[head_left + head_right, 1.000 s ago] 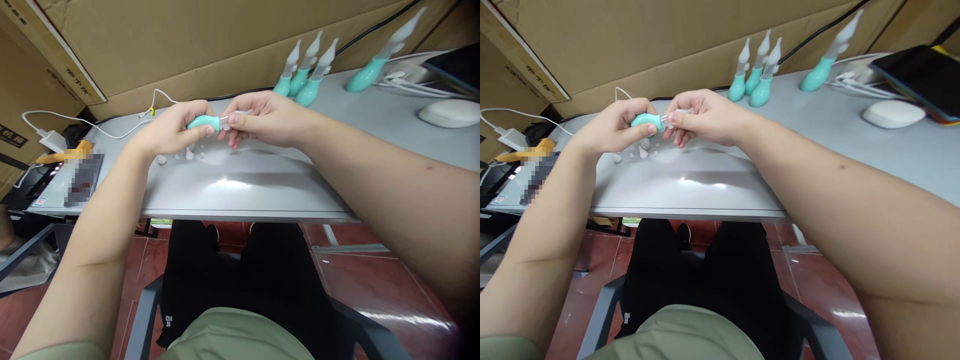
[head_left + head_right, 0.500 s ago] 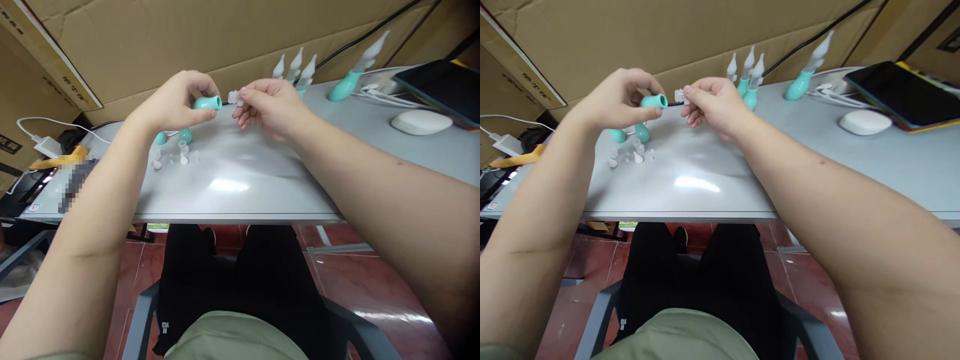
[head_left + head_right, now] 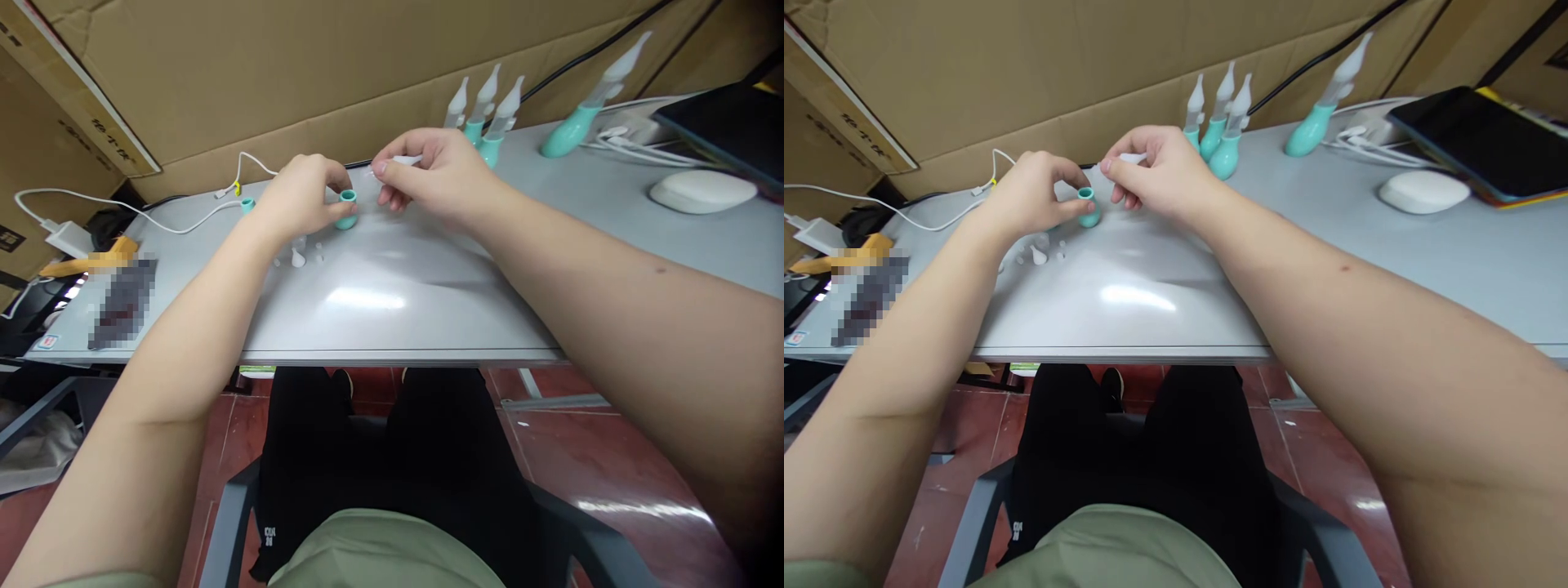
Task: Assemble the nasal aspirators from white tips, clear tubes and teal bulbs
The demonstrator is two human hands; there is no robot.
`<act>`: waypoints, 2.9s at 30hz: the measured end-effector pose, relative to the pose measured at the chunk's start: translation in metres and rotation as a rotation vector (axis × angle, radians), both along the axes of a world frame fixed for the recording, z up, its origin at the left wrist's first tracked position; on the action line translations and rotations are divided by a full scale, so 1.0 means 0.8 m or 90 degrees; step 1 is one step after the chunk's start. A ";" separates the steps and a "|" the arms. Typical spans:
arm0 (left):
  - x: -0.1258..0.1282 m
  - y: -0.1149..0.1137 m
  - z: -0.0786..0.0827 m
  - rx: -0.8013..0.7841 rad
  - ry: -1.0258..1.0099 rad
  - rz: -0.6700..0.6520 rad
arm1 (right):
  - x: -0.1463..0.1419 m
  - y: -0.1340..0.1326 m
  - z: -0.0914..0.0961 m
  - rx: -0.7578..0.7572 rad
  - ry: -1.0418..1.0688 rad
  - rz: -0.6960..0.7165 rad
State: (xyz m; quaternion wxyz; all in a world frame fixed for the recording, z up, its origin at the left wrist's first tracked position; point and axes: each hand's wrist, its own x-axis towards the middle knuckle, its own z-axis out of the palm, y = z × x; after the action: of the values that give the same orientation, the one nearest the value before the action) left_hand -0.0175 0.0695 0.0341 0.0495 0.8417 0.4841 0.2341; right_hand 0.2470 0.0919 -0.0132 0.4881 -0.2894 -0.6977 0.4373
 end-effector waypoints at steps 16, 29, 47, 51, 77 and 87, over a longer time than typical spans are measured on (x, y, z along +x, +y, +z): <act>-0.013 -0.077 0.026 -0.005 -0.214 -0.121 | -0.008 -0.040 0.015 0.014 0.014 0.049; -0.005 -0.062 0.009 -0.142 -0.220 -0.118 | -0.014 -0.054 0.017 0.003 -0.037 0.145; 0.000 -0.058 0.001 -0.132 -0.192 -0.112 | -0.019 -0.044 0.007 0.030 0.017 0.115; 0.000 -0.058 0.004 -0.108 -0.166 -0.111 | -0.018 -0.046 0.009 0.039 0.012 0.100; -0.011 -0.054 0.009 -0.173 -0.251 -0.047 | -0.007 -0.047 0.012 0.090 -0.320 0.185; -0.014 -0.051 0.008 -0.200 -0.247 -0.054 | -0.001 -0.055 0.030 0.086 -0.350 0.100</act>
State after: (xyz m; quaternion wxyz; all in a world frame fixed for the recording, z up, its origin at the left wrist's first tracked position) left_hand -0.0284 0.0288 0.0408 0.2817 0.7822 0.4605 0.3111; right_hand 0.2462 0.0477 0.0107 0.2633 -0.3091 -0.8515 0.3317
